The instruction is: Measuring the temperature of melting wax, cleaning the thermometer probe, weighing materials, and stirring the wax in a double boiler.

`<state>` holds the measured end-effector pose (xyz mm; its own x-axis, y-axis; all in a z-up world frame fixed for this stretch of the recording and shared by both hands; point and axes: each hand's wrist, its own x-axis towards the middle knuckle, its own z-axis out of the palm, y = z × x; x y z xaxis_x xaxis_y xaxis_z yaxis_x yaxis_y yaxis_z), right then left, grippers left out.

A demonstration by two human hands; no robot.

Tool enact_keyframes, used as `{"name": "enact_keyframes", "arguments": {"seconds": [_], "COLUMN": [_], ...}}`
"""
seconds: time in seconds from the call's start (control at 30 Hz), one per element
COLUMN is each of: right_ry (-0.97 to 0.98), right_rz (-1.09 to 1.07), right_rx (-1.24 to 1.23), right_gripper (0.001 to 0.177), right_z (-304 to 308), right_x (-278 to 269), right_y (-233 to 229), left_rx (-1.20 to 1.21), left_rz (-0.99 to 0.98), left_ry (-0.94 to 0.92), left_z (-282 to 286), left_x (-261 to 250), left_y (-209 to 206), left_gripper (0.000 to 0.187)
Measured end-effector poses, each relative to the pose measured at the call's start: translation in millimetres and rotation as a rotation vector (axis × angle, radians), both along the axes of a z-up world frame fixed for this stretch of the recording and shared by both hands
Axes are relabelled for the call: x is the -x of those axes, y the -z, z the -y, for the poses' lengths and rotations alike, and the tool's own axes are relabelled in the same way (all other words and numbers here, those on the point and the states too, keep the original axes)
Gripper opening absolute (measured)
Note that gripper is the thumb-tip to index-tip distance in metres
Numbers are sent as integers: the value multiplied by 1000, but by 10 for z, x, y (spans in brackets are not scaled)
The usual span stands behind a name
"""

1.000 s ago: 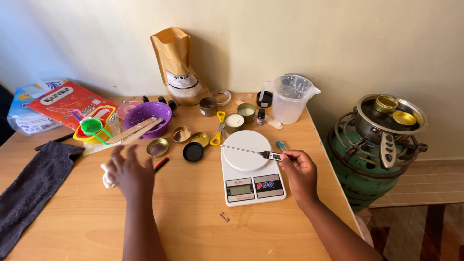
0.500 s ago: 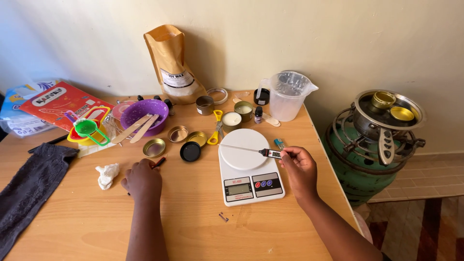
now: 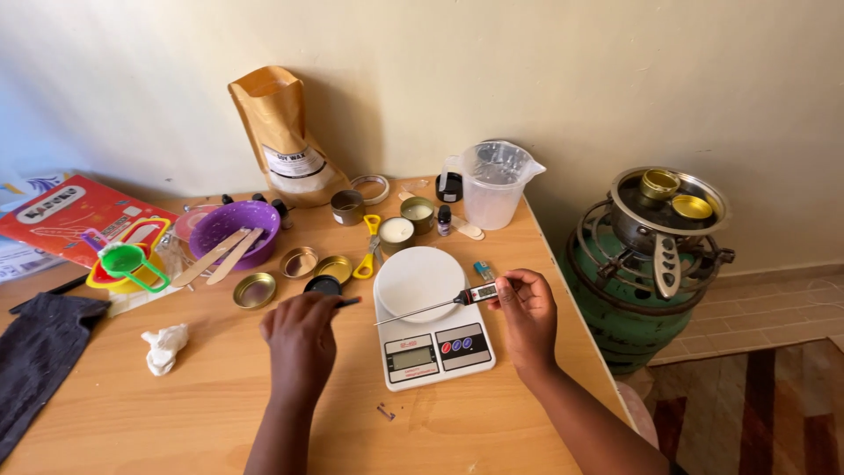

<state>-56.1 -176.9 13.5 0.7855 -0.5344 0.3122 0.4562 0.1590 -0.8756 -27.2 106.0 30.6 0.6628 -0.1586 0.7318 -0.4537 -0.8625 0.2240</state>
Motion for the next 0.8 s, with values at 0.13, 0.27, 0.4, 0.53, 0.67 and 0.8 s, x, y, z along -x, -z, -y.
{"name": "enact_keyframes", "arguments": {"seconds": [0.13, 0.27, 0.4, 0.53, 0.67, 0.8], "right_ry": [9, 83, 137, 141, 146, 132], "right_rz": [35, 46, 60, 37, 48, 69], "right_rx": [-9, 30, 30, 33, 39, 21], "right_gripper": [22, 20, 17, 18, 17, 16], "right_z": [11, 3, 17, 9, 6, 9], "right_x": [34, 35, 10, 14, 16, 17], "right_y": [-44, -50, -61, -68, -59, -72], "left_rx": [-31, -35, -6, -3, -16, -11], "left_rz": [10, 26, 42, 31, 31, 40], "left_ry": [132, 161, 126, 122, 128, 120], "left_z": [149, 169, 149, 147, 155, 155], "left_x": [-26, -5, -23, -20, -20, -26], "left_y": [132, 135, 149, 152, 157, 161], "left_gripper": [18, 21, 21, 21, 21, 20]}}
